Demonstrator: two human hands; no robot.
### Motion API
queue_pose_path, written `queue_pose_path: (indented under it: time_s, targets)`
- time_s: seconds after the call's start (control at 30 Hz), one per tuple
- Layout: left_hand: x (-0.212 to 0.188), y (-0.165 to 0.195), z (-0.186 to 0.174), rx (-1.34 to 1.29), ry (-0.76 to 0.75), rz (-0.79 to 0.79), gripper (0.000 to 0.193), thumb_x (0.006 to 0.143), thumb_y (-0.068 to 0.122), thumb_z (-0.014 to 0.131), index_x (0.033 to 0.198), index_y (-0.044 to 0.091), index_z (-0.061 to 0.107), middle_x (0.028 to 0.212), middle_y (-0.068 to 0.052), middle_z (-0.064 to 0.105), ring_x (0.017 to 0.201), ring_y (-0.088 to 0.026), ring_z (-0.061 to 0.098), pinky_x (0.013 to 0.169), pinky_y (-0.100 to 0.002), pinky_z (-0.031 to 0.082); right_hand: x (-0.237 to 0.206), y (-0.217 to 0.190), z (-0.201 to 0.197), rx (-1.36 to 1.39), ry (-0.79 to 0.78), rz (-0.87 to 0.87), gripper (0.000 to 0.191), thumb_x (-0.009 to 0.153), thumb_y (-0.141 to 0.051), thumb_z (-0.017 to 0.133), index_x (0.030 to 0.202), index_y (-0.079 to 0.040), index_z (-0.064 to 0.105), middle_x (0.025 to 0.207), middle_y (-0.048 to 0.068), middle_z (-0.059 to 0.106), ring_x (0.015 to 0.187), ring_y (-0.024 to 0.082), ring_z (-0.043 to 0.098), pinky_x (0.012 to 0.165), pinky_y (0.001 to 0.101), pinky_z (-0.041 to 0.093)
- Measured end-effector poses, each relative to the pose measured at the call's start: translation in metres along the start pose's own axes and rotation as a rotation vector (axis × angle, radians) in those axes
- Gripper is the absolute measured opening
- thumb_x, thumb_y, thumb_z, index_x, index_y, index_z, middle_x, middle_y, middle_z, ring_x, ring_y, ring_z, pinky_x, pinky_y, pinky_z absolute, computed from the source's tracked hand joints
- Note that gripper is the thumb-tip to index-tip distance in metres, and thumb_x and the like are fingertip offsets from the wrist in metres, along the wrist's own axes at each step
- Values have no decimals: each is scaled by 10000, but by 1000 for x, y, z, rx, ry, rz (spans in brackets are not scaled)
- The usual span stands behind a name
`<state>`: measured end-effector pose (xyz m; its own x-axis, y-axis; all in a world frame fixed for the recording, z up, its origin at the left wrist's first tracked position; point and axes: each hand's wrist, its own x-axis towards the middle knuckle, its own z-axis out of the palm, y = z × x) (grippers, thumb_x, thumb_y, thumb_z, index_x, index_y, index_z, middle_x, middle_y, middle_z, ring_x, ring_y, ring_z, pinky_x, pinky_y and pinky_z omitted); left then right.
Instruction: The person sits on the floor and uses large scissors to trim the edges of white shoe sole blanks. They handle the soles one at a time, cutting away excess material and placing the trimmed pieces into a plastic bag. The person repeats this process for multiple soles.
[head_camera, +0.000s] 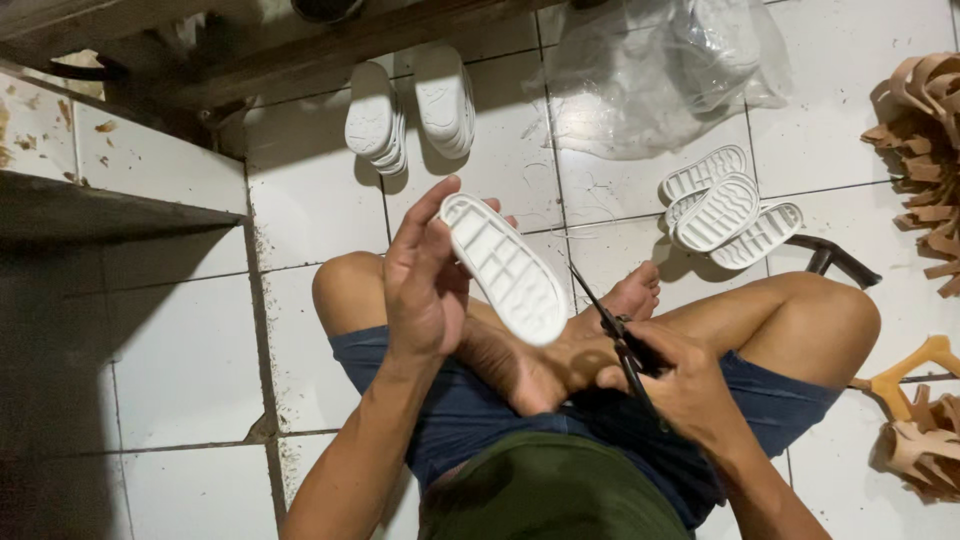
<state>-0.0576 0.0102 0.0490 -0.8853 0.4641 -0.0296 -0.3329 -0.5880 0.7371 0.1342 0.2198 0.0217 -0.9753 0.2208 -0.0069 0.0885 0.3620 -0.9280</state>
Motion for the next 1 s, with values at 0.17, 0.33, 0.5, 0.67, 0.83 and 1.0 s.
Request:
queue_pose_path:
  time_s: [0.17, 0.33, 0.5, 0.67, 0.83, 1.0]
  targets:
    - [-6, -4, 14, 102, 8, 62, 552, 1039, 282, 671, 1445, -65, 533, 1272, -282, 691, 1129, -333, 736, 965, -446, 640, 2, -26, -7, -264, 37, 145, 499, 616, -331, 930, 936, 3, 743, 586, 29, 593, 510, 109, 516, 453, 294, 425]
    - [-15, -13, 19, 147, -31, 43, 526, 1055, 263, 659, 1449, -62, 536, 1295, -286, 683, 1112, -310, 733, 933, -427, 644, 0, -28, -3, -267, 76, 153, 388, 670, -271, 914, 899, -7, 746, 576, 38, 573, 483, 126, 498, 440, 304, 402]
    - [-27, -15, 25, 270, -65, 5, 543, 1052, 256, 658, 1456, -83, 527, 1309, -267, 686, 1181, -273, 719, 1005, -393, 624, -1, -29, 0, -233, 145, 39, 278, 729, -138, 844, 938, -6, 718, 630, 52, 592, 512, 120, 524, 481, 288, 430]
    - [-34, -11, 26, 387, -87, -5, 555, 1056, 236, 675, 1486, -78, 515, 1309, -245, 687, 1161, -225, 692, 1030, -328, 588, 1, -33, 0, -303, 163, 82, 316, 720, -119, 844, 979, 12, 721, 667, 91, 652, 512, 141, 594, 476, 315, 462]
    - [-36, -14, 26, 328, -70, -5, 549, 1040, 261, 667, 1448, -80, 532, 1320, -216, 693, 1164, -213, 710, 985, -333, 616, 6, -34, 1, -310, 169, -17, 329, 734, -85, 821, 1011, 39, 695, 727, 130, 661, 560, 183, 618, 526, 322, 502]
    - [-39, -20, 27, 301, -29, -10, 533, 1061, 253, 672, 1437, -115, 583, 1274, -237, 720, 1115, -210, 706, 994, -308, 580, 8, -30, -2, -317, 159, -97, 384, 718, -115, 841, 1024, 52, 681, 755, 145, 669, 586, 209, 649, 542, 323, 514]
